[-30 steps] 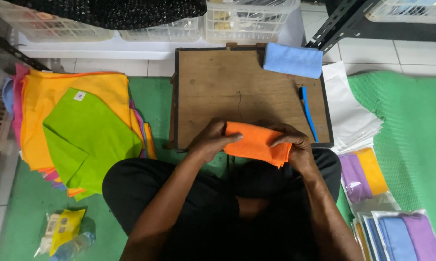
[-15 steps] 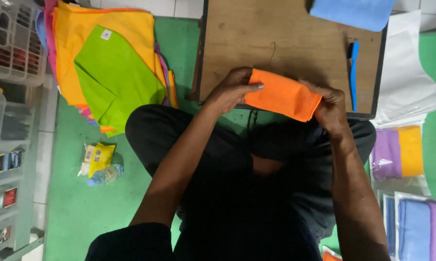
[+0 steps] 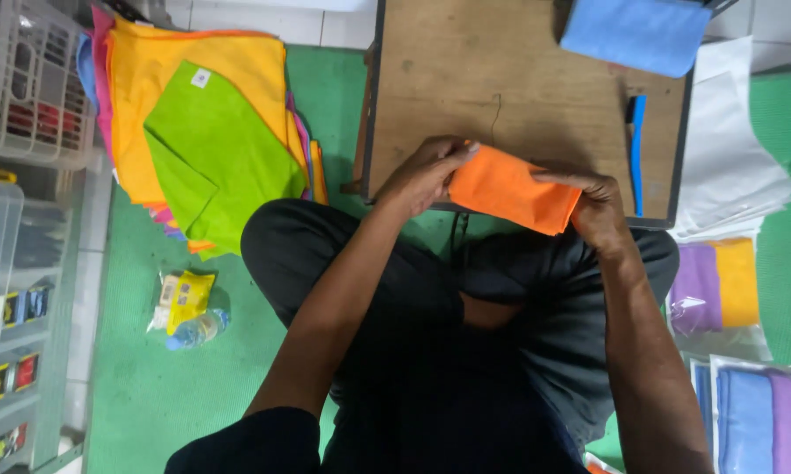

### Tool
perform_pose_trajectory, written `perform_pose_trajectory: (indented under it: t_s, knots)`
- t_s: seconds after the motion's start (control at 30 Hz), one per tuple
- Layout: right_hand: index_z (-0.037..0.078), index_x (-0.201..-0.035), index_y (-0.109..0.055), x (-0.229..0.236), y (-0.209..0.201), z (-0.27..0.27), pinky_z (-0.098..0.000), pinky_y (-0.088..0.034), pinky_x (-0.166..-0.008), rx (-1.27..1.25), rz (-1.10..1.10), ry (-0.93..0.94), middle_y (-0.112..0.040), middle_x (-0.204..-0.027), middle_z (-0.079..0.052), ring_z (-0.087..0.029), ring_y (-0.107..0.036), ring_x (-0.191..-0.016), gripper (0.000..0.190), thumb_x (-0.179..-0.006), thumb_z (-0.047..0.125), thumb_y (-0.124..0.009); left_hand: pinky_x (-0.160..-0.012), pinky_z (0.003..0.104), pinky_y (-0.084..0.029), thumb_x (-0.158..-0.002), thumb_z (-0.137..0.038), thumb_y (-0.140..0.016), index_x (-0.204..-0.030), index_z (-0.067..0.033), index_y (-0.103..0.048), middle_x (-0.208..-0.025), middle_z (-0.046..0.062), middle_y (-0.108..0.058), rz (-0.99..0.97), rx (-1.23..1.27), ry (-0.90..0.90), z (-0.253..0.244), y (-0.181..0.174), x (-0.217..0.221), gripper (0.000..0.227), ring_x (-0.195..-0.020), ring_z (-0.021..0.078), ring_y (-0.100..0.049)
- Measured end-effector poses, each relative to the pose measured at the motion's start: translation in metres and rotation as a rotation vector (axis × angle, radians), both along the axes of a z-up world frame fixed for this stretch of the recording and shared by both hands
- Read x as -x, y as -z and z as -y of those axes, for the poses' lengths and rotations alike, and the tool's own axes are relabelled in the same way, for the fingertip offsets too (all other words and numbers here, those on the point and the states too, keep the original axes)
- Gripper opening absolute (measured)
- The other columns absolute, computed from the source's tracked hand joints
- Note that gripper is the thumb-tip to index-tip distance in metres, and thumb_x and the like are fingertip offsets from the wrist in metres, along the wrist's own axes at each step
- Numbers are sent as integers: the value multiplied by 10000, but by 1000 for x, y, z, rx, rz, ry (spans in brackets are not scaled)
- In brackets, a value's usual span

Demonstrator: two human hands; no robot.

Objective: Inspecting and folding microfiber cloths using a small tool on a wooden board.

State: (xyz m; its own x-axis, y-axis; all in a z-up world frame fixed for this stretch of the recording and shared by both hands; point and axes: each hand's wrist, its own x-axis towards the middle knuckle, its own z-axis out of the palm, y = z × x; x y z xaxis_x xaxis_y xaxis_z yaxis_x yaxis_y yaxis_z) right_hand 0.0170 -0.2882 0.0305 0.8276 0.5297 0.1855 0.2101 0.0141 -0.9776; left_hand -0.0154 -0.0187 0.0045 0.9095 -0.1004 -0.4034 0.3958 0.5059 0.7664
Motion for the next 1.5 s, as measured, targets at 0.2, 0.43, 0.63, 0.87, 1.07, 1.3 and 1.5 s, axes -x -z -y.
perform_pose_trajectory:
  t_s: [0.2,0.43,0.63,0.87,1.07,1.3,1.5]
  knots:
    - [-57,-1225,-710,-4,-4,3,-524,-501,-1075,-4,-64,47,-736,-1133,-206,-253,-661,-1109,315,-916,-104,-671,-686,374,-667,-928,-354,-714,-1326,-106,-556,-1099,100,-667,-118,86,62,-3,14,-4,495,-904,263,-753]
    - [-56,-1210,-721,-6,-8,-1,-513,-522,-1044,-10,-122,98,-747,-1108,-209,-260,-676,-1080,318,-895,-88,-693,-738,468,-661,-1018,-225,-581,-1418,-84,-547,-1244,167,-647,-32,83,57,-7,13,-1,425,-996,360,-737]
    - [-55,-1196,-732,-9,-9,-1,-503,-544,-1013,-43,-176,44,-758,-1082,-213,-266,-691,-1051,323,-874,-73,-715,-745,471,-666,-1047,-144,-527,-1446,-78,-544,-1308,163,-644,88,143,83,-15,2,6,404,-1014,338,-748]
    - [-53,-1178,-745,-11,-11,5,-490,-571,-973,-103,-312,6,-771,-1050,-218,-275,-710,-1014,330,-848,-54,-743,-782,467,-650,-1044,-56,-468,-1528,-115,-485,-1364,183,-623,105,108,167,-18,-4,10,488,-1082,340,-723]
    - [-63,-1144,-762,-17,6,18,-493,-571,-964,-110,-369,8,-776,-1050,-230,-286,-718,-1030,313,-830,-60,-755,-841,506,-631,-990,-41,-601,-1528,-105,-486,-1389,236,-590,108,37,219,-18,-12,8,555,-1137,395,-685]
    - [-63,-1103,-773,-18,-4,18,-492,-564,-954,-139,-362,-41,-784,-1026,-224,-289,-721,-1012,243,-872,-63,-699,-801,485,-664,-948,75,-514,-1345,-59,-668,-1254,202,-684,95,-81,111,-10,14,13,446,-1015,343,-733]
    - [-77,-1114,-775,-17,14,19,-472,-583,-920,-113,-282,-35,-792,-1016,-239,-295,-742,-991,262,-858,-77,-714,-836,439,-631,-956,-41,-496,-1409,-126,-652,-1114,124,-527,200,-378,0,-5,-9,11,487,-1022,223,-578]
